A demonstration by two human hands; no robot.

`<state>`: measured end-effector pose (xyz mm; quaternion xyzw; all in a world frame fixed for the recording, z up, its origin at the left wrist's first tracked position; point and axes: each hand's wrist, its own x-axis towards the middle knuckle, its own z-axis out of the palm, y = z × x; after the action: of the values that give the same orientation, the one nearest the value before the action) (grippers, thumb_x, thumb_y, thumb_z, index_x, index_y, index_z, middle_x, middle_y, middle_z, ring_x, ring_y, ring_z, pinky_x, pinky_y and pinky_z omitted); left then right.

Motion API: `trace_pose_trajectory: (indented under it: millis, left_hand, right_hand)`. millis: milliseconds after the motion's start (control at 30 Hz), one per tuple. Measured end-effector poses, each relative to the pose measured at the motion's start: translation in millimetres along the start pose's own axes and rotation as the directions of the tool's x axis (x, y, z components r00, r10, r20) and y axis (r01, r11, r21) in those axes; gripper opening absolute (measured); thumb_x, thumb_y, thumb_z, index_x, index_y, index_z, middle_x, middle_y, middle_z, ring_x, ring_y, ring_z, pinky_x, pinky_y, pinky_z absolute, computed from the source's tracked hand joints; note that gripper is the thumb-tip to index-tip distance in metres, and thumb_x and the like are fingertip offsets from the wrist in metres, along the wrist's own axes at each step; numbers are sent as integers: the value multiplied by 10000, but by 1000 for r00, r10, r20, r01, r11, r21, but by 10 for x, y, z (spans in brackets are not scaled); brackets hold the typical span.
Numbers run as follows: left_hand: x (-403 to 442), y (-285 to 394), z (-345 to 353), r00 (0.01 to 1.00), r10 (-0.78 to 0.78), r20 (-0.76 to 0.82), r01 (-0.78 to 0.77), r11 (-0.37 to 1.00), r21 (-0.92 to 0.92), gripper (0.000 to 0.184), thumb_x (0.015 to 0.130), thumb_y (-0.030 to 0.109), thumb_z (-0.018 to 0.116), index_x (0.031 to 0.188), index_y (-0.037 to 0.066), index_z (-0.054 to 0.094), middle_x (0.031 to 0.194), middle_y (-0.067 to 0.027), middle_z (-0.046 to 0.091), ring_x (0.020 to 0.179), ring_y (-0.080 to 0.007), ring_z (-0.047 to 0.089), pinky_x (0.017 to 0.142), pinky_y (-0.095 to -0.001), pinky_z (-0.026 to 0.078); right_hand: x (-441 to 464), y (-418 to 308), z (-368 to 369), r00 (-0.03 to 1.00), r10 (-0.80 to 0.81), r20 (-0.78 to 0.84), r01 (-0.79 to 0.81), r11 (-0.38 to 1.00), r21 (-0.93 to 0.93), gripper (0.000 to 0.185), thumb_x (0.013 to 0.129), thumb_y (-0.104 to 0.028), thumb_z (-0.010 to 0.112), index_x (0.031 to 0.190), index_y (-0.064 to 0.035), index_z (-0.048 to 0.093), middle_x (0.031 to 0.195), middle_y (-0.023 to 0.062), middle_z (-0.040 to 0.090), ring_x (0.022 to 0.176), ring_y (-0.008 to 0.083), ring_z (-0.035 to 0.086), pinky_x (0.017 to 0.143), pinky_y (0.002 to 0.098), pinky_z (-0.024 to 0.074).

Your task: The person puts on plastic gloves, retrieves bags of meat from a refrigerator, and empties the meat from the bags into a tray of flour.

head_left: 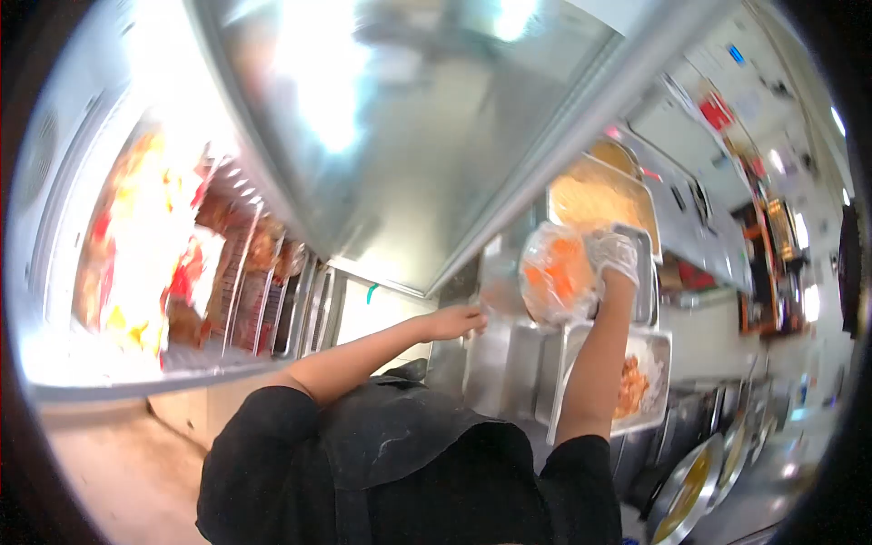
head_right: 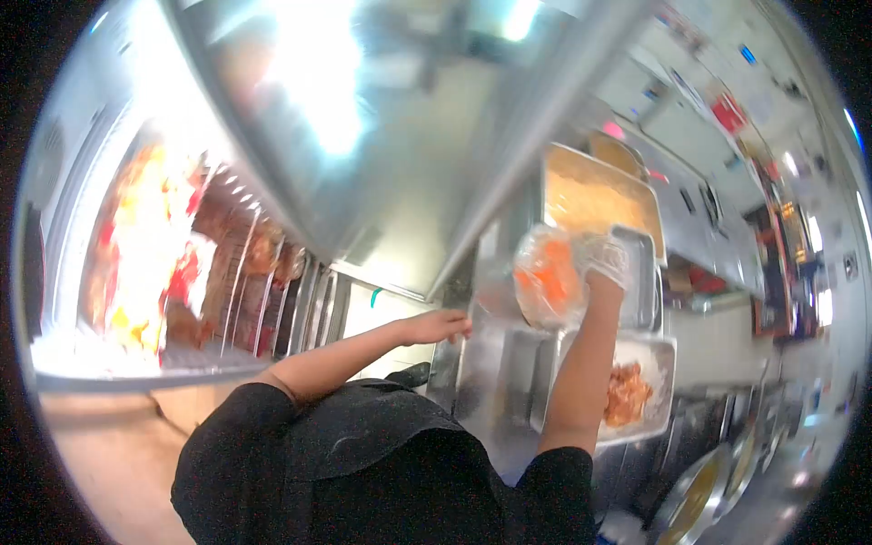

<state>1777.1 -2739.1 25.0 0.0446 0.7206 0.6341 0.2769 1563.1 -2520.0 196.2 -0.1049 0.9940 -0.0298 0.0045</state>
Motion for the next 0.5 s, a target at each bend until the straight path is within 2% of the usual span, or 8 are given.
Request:
trace_pose_trajectory:
  millis: [133,167,200,233,267,333,433,500]
  left_hand:
    - [-847,-1012,-31,966,-178,-185,161,981,-104,562,1026,497,450,1221,-8,601,1146,-112,666,978,-219,616,897,-384,491]
    - [-1075,-1236,-42,945,-225,-238,199,972,-126,577,1018,504,462,1220,-18,603,1149,-122,668,988,-228,619,903,-390,490]
    - [-1340,-1410,-81,918,-273,-287,240,960,-147,591,1009,510,473,1219,-27,604,1152,-132,669,998,-237,622,909,-396,489]
    - [-1604,-1531,-69,894,-286,-346,233,954,-187,601,1003,516,480,1222,-30,603,1151,-133,670,996,-238,622,908,-394,490]
    - [-1852,-1618,-46,866,-302,-399,228,948,-224,610,997,522,486,1225,-33,601,1149,-134,670,994,-238,622,907,-393,491]
    - [-2338,-1861,19,830,-303,-467,194,944,-268,617,991,535,490,1234,-21,601,1141,-127,672,975,-226,620,892,-390,496]
    - [-3104,-2196,183,831,-251,-496,125,954,-273,589,999,526,484,1241,3,603,1126,-113,672,969,-213,623,881,-388,500]
    - [-3650,-2517,321,820,-197,-537,86,971,-224,542,1012,503,482,1216,19,612,1115,-99,669,974,-205,628,877,-379,507]
  right_hand:
    - [824,-523,700,865,-496,-75,501,858,113,450,906,-344,586,1263,-84,674,1241,166,682,1189,320,615,1060,402,439]
    - [677,-780,773,793,-593,-137,499,504,705,486,910,-333,588,1296,-43,633,1275,163,660,1230,307,585,1087,404,415]
    - [505,-1023,836,742,-639,-202,210,-65,976,526,913,-322,590,1330,-2,593,1308,160,639,1271,294,555,1114,405,392]
    - [327,-1285,752,881,-472,45,-131,-152,980,577,941,-321,567,1384,44,510,1369,171,577,1305,297,517,1141,443,367]
    - [220,-1324,745,742,-669,-56,-179,-277,944,534,971,-328,540,1374,21,529,1362,180,581,1299,306,517,1136,463,367]
    - [205,-1298,864,764,-643,44,-344,-348,872,540,977,-368,544,1369,3,541,1386,164,567,1311,291,499,1141,478,348]
    - [-386,-1423,788,840,-534,-99,-12,-201,980,515,976,-375,542,1365,-38,560,1398,142,563,1316,287,486,1153,476,321]
    - [-735,-1402,797,846,-527,-81,-20,-184,983,553,986,-420,503,1414,-70,520,1459,131,513,1370,278,432,1183,484,275]
